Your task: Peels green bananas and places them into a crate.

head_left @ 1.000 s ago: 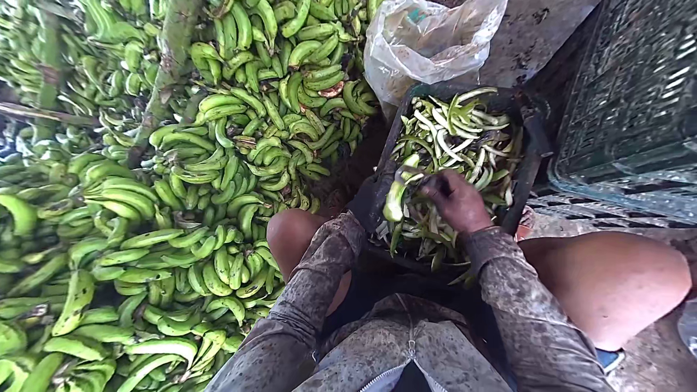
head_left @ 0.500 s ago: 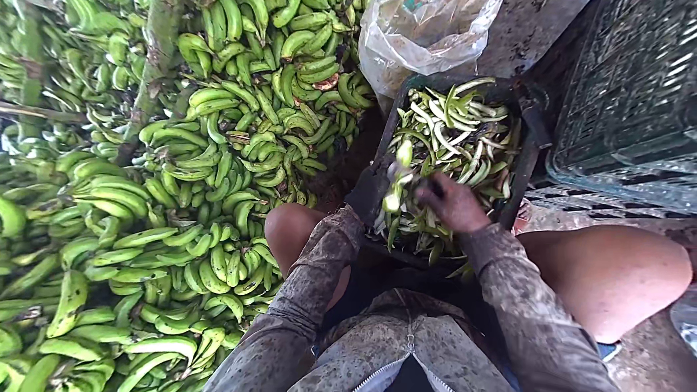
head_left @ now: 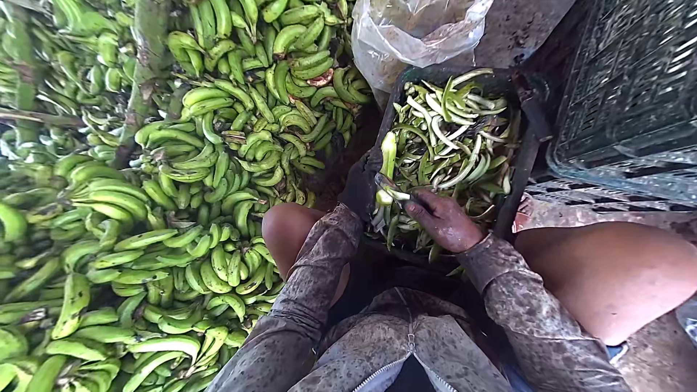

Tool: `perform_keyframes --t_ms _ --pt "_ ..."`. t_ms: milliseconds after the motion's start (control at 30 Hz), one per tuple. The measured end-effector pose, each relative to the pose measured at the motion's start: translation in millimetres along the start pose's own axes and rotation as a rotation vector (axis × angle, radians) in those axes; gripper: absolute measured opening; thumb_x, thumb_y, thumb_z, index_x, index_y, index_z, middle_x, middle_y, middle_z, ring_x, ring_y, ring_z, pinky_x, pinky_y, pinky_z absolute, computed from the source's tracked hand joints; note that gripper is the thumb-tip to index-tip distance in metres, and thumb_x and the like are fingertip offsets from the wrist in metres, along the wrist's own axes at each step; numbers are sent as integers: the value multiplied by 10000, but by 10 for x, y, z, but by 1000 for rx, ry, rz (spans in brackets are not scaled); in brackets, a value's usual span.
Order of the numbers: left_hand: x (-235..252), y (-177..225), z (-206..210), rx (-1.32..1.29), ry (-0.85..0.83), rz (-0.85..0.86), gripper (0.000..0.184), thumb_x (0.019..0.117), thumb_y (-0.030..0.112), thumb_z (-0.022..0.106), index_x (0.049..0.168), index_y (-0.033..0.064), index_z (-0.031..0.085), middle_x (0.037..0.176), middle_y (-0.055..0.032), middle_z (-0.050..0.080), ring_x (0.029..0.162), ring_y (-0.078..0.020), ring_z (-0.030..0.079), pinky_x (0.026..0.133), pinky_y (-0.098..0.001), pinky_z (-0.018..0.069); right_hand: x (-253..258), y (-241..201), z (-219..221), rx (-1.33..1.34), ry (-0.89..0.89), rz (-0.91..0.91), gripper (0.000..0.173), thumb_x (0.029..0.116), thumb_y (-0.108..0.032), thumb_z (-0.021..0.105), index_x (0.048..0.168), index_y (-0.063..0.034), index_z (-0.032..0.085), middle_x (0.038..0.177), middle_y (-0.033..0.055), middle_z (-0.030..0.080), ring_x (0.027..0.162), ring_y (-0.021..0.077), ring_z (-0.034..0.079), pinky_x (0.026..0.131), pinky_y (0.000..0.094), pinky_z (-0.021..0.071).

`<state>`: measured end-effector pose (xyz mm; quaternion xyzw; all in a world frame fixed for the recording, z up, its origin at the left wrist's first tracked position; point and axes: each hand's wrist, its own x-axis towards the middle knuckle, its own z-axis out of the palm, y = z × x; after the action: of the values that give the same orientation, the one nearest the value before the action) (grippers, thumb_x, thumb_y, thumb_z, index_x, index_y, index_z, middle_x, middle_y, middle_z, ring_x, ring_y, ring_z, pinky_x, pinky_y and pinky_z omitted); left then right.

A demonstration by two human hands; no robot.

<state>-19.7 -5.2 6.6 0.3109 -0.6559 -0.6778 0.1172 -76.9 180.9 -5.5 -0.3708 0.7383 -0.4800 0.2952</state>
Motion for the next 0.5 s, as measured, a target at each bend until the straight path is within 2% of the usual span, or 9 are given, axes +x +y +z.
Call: perform_keyframes --t_ms 33,100,167,233,300,367,433,467,500 --pt "7 3 -9 -33 -5 12 308 1099 150 400 1322 -3 547 988 0 643 849 20 620 796 -175 548 -7 -4 -6 30 -14 -26 367 1053 -336 513 1162 -29 682 852 64 682 740 139 644 701 388 552" --pt "15 -20 -17 -44 -42 19 310 1094 128 397 1340 -8 528 1012 0 632 872 23 611 814 -172 539 12 66 -24 37 -34 -27 348 1046 -342 532 1131 -41 683 841 49 667 738 123 626 703 366 536" --pt "0 -67 1 -32 -128 -22 294 1091 125 392 1331 8 514 1004 3 630 866 10 619 802 -191 551 100 183 -109 -28 -17 37 326 1038 -311 598 1159 -21 683 931 135 701 841 241 679 795 502 557" --pt "-21 -159 -21 -49 -269 -112 365 1113 266 401 1359 33 538 1041 -59 658 875 -76 647 792 -271 581 222 342 -272 -149 99 104 383 1023 -331 642 1248 -22 667 1133 208 694 1019 348 688 928 604 537" --pt "-46 -266 -109 -174 -438 -219 433 1104 410 409 1289 58 580 949 -99 685 749 -145 680 646 -312 608 275 414 -435 -234 277 172 439 1028 -375 623 1283 -19 653 1240 236 663 1119 395 662 986 628 504" --pt "-96 -277 -187 -407 -602 -298 433 1108 401 379 1255 47 578 912 -109 673 651 -152 654 544 -289 579 270 389 -544 -227 446 244 477 1041 -411 582 1276 2 632 1194 241 673 1093 384 668 976 606 504" --pt "-99 -257 -200 -590 -653 -306 459 1101 397 363 1376 57 502 1044 -136 656 675 -165 662 527 -277 579 214 340 -564 -207 493 264 510 1046 -458 551 1311 -25 597 1118 207 692 1018 340 691 927 570 537" --pt "-80 -241 -182 -599 -606 -250 477 1097 419 371 1409 75 479 1093 -135 647 723 -170 672 557 -285 593 175 292 -528 -195 471 237 504 1047 -452 549 1317 -27 579 1054 195 695 941 326 699 865 557 555" --pt "-68 -204 -134 -524 -451 -179 477 1099 436 364 1376 79 517 1040 -115 662 717 -153 669 566 -282 595 137 234 -461 -179 427 199 494 1047 -440 550 1312 -25 576 1008 185 696 888 313 699 821 546 563"
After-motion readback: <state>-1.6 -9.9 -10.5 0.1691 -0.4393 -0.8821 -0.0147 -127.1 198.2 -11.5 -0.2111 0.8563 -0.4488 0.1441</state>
